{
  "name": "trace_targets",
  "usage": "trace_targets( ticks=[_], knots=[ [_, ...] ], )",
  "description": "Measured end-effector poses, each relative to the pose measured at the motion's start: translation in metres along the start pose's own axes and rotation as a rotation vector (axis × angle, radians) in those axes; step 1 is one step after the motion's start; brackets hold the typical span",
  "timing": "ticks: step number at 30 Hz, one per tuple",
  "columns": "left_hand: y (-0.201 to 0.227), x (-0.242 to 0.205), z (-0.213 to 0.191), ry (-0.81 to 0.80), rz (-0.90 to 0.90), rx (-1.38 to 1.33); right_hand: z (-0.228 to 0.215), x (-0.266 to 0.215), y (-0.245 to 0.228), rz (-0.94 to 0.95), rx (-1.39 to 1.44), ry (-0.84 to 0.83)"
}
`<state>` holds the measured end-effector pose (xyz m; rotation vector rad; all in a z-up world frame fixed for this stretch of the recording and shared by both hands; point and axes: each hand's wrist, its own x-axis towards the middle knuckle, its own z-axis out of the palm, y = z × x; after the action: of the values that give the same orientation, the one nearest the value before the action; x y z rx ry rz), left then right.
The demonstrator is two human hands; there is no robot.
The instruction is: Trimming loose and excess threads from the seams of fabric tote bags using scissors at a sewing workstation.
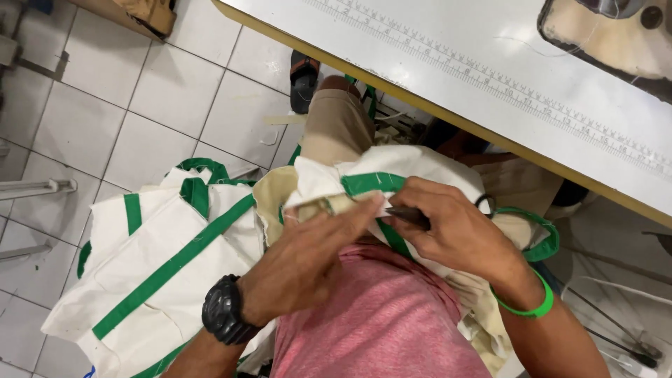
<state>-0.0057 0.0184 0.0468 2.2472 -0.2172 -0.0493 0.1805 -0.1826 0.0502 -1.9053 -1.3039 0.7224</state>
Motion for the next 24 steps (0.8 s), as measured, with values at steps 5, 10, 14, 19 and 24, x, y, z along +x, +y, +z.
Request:
trace_targets(
  ticks=[5, 10, 14, 19, 24],
  knots=[
    [-0.013, 0.017, -0.007, 0.184, 0.101, -0.161, -0.009, -0.013, -0.019, 0.004, 0.032, 0.118],
    [-0.028, 0.021, 0.008, 0.425, -0.076, -0.165, 0.009, -0.023, 0.004, 0.193, 0.062, 0.055],
    [-0.047, 0.004, 0.047, 0.495, -0.283, -0.145, 0.043, -0.025, 0.013, 0.343, 0.039, 0.128],
    [-0.045, -0.025, 0.068, 0.488, -0.442, -0.125, 0.050, -0.019, 0.015, 0.203, -0.153, 0.455],
    [-0.061, -0.042, 0.067, 0.385, -0.486, -0.110, 0.030, 0.020, 0.051, 0.283, -0.044, 0.098]
  ],
)
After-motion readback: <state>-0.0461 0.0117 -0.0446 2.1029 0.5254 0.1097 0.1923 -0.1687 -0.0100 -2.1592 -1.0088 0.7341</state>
